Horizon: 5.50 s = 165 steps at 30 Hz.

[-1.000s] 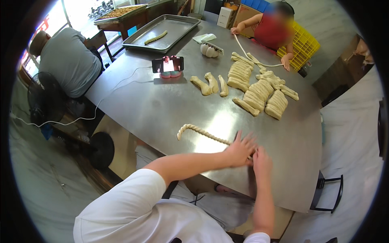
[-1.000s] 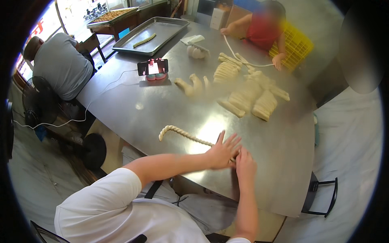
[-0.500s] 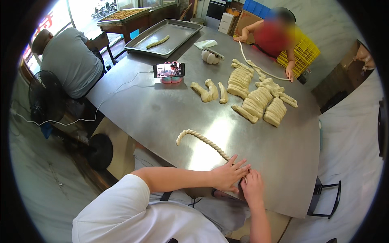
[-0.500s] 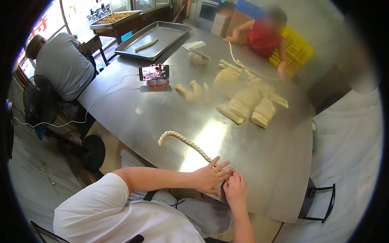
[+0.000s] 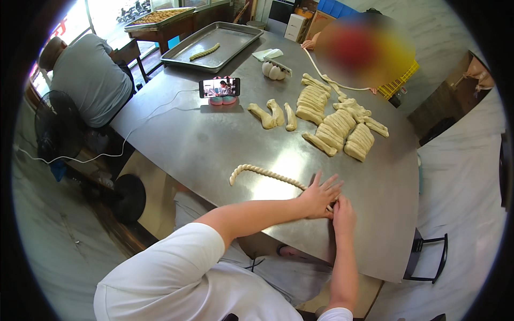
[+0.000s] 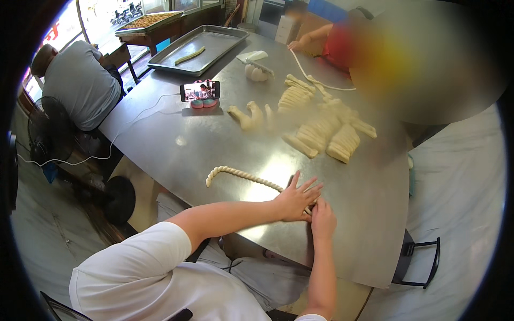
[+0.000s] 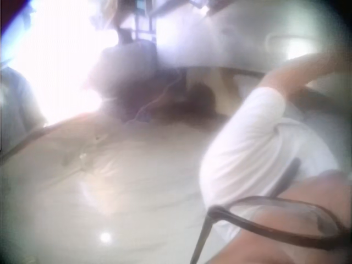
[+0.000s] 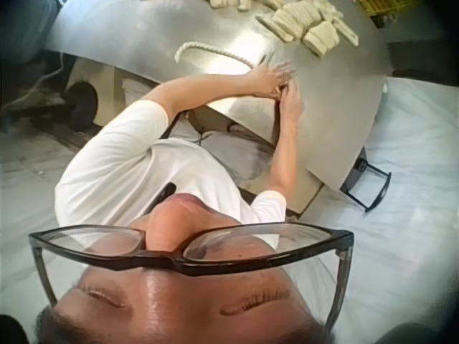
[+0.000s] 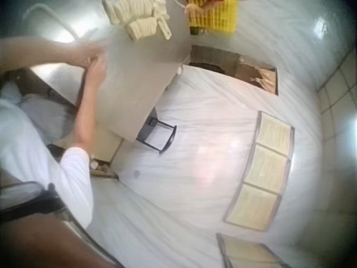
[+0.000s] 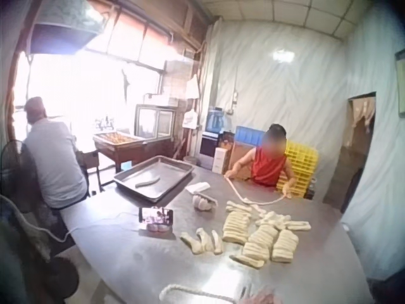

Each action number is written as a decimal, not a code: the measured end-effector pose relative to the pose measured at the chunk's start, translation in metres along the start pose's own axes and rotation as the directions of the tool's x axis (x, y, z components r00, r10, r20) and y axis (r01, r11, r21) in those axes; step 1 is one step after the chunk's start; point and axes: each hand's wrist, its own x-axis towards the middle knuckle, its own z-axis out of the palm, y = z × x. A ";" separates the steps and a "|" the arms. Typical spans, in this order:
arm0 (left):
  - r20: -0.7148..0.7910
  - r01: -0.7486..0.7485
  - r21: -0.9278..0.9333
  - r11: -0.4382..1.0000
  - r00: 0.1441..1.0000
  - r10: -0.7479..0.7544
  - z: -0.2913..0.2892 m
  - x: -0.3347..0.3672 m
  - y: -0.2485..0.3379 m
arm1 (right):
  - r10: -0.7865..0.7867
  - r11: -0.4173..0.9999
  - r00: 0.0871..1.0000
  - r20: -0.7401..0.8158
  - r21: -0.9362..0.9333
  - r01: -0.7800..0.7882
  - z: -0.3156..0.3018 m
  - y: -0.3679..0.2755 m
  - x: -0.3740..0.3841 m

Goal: The person rolls a strand of dough into a long piece by hand on a metal table, then twists it into a braided shape and sets it aside.

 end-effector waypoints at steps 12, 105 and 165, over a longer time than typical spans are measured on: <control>-0.078 -0.173 -0.002 0.985 0.982 0.173 0.024 0.017 -0.021 | -0.160 0.987 0.986 -0.038 -0.001 0.160 0.004 0.016 0.000; -0.422 0.634 0.173 0.754 0.739 -0.525 -0.120 -0.287 -0.258 | 0.305 0.927 0.951 -0.042 -0.214 -0.307 0.013 0.008 0.022; -0.557 0.644 0.145 0.751 0.681 -0.476 -0.102 -0.300 -0.280 | 0.052 0.835 0.975 0.217 0.525 -0.161 -0.024 0.066 0.029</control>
